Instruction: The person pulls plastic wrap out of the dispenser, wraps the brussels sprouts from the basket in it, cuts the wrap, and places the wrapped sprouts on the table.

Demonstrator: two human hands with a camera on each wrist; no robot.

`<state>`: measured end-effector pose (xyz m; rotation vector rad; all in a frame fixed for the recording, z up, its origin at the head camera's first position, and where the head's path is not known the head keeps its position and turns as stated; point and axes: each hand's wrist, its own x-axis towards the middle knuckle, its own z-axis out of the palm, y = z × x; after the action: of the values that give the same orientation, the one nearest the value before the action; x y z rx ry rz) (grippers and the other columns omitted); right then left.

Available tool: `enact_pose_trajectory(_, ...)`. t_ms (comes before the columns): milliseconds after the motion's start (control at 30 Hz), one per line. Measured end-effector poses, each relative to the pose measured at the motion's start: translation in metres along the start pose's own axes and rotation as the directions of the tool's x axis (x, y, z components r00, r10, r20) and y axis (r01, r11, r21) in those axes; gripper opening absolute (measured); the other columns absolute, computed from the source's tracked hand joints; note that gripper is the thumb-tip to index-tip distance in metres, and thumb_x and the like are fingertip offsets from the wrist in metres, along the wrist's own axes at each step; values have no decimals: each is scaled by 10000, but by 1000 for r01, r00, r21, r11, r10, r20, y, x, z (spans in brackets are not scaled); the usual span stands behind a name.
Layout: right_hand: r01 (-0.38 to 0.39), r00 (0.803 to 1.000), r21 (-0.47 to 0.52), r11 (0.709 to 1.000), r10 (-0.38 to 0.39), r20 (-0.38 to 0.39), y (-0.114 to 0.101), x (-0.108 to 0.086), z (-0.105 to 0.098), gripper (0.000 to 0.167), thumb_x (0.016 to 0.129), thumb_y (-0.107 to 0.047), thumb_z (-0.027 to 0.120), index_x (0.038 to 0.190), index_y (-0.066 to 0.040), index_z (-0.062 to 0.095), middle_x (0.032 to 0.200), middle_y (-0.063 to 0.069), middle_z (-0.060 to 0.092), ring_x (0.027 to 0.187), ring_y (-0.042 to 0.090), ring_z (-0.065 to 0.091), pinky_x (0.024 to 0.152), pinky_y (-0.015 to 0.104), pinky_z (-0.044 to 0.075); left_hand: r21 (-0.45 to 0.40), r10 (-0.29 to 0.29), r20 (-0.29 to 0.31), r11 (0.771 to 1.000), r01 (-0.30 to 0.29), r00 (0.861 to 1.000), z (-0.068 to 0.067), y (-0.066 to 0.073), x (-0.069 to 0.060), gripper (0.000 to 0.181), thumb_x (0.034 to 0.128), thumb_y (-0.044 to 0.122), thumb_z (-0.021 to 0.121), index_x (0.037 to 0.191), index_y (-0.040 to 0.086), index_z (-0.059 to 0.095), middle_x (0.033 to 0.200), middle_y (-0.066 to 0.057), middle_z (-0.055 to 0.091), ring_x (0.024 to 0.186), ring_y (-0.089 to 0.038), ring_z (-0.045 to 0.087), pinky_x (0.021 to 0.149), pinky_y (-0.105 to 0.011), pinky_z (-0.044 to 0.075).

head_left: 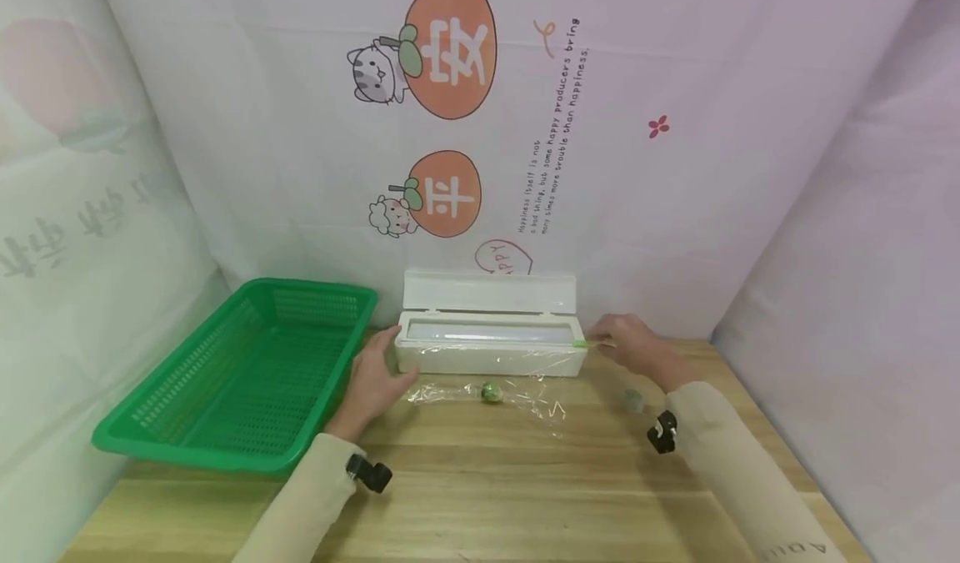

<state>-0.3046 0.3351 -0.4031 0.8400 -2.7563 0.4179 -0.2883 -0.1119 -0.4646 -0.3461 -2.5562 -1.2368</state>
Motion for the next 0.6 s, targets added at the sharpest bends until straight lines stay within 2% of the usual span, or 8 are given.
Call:
enact_pose_trajectory(67,22,1000,-3,1000,-22,8,-6,0,-2,246,840,82,796,1082,51,762,1016,203,770,926,354,746,861,474,650,42,102,5,994,-102,995,-1,11,-5,744,827,123,829,1494,-11,527,1505,-241,577,1393,-470,548,1169,-613,468)
enact_pose_trajectory(100,34,999,1,999,-34,15,-10,0,-3,250,846,64,798,1093,53,759,1029,205,767,942,356,743,874,478,647,63,158,14,985,-158,987,-1,16,-6,721,810,99,836,1463,-21,556,1463,-238,612,1356,-459,582,1147,-598,495)
enact_pose_trajectory(167,58,998,8,998,-59,32,-20,1,-2,265,856,29,807,1115,50,755,1060,204,764,976,357,740,895,473,644,109,257,49,959,-261,965,2,25,-9,675,791,73,853,1409,-26,600,1383,-216,667,1289,-419,637,1108,-550,542)
enact_pose_trajectory(267,101,993,-7,995,-101,58,-37,3,3,287,872,-21,815,1146,36,751,1112,187,763,1030,341,737,932,452,638,167,373,122,906,-389,920,9,34,-12,607,788,65,866,1348,-17,646,1308,-177,709,1232,-363,679,1059,-475,587)
enact_pose_trajectory(300,106,992,-16,994,-104,64,-44,4,5,301,875,-48,824,1159,24,751,1128,176,764,1040,329,739,938,438,638,182,399,150,888,-422,905,13,37,-13,588,790,66,867,1333,-12,656,1307,-169,711,1232,-354,681,1056,-464,590)
enact_pose_trajectory(433,108,990,-41,993,-103,95,-72,5,17,353,895,-150,838,1205,-11,745,1186,141,761,1077,289,744,950,398,639,199,447,260,842,-501,856,30,45,-15,533,825,113,875,1311,15,678,1324,-160,708,1236,-338,683,1064,-447,589)
enact_pose_trajectory(500,124,988,-40,991,-120,101,-83,7,26,375,896,-178,843,1217,-15,739,1204,138,755,1091,287,740,958,397,637,207,473,285,819,-535,834,40,46,-14,496,834,124,876,1282,20,692,1291,-159,721,1195,-326,699,1036,-439,605)
enact_pose_trajectory(600,137,986,-22,990,-134,99,-97,9,42,385,900,-194,841,1225,-19,733,1225,140,744,1117,293,727,981,412,629,224,499,299,791,-569,813,55,46,-12,451,835,124,876,1243,25,709,1221,-149,742,1127,-307,718,979,-420,627)
